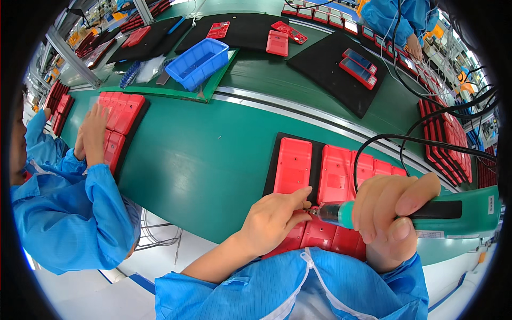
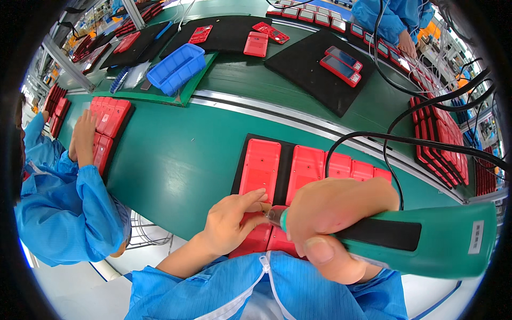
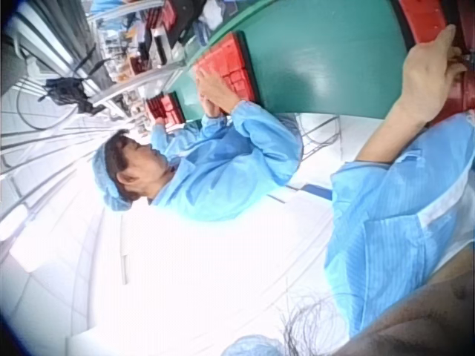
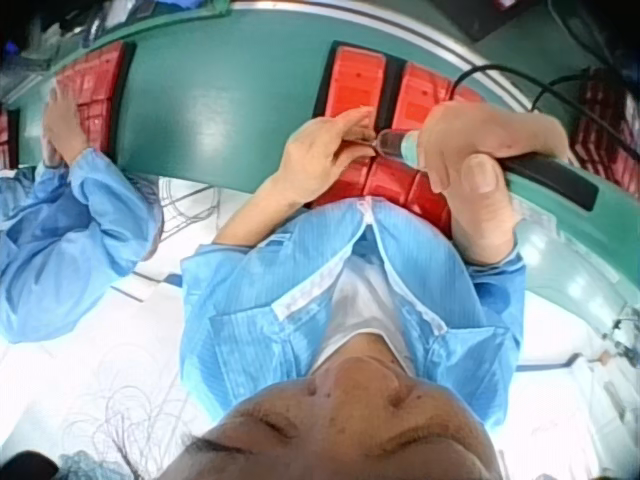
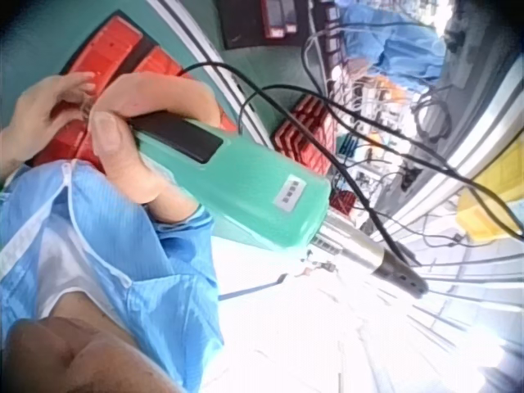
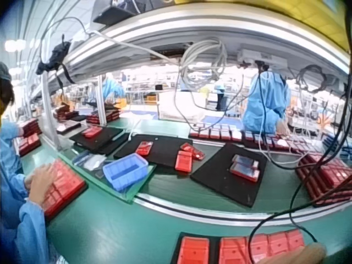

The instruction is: The person assembles plastic device housings by securing PCB components with screws using an electric screwdriver.

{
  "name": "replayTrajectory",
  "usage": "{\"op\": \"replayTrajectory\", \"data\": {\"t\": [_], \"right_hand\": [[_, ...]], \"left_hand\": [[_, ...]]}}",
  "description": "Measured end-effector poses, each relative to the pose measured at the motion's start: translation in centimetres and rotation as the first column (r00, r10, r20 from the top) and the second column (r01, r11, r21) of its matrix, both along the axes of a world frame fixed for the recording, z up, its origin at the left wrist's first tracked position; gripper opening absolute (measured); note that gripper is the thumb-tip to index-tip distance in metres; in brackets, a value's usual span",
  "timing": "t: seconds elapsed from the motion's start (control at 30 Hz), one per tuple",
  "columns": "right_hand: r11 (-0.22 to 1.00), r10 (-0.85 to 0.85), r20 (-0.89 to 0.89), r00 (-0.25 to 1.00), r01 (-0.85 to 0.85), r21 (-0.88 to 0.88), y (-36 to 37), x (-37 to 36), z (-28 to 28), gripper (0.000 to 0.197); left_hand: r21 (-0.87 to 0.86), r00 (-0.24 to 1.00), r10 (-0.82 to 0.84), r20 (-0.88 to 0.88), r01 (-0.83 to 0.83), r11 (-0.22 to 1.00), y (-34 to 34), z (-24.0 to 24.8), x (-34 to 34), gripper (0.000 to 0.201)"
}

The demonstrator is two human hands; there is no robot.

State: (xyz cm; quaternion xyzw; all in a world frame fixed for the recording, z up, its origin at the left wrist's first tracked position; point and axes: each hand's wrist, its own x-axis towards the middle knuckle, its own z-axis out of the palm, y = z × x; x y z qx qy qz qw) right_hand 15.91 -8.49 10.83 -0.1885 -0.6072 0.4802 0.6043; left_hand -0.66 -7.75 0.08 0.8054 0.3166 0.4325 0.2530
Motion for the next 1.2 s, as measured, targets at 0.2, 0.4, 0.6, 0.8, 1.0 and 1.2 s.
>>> {"op": "replayTrajectory", "data": {"t": [0.2,0.4,0.6,0.8,1.0,1.2], "right_hand": [[0.990,-0.123,0.000,0.992,0.123,0.070,-0.3,-0.7,-0.2,0.020],[1.000,-0.029,-0.064,0.997,0.030,0.006,-0.8,0.0,-0.2,0.022],[0.998,0.009,-0.052,0.999,-0.006,0.058,-0.6,0.4,-0.2,0.023],[0.998,0.004,-0.068,0.998,0.001,0.067,-0.6,0.3,-0.4,0.024],[0.998,-0.022,-0.016,1.000,0.023,0.059,-0.3,0.9,-1.7,0.024],[0.989,-0.063,0.101,0.993,0.049,0.138,0.3,1.0,-3.3,0.028]], "left_hand": [[0.063,0.999,0.040,0.022,-0.041,0.997,-0.1,-0.7,-0.1,0.046],[0.104,0.997,0.067,0.043,-0.071,0.992,-0.3,-0.7,0.0,0.046],[0.103,0.995,0.065,0.070,-0.072,0.992,-0.2,-0.5,0.3,0.047],[-0.115,0.984,0.086,0.159,-0.068,0.991,-0.8,-1.3,0.2,0.054],[-0.057,0.973,0.056,-0.224,-0.070,0.996,1.1,0.4,-1.5,0.058],[-0.022,0.906,-0.005,-0.424,-0.005,1.000,1.2,-0.7,-1.7,0.045]]}}
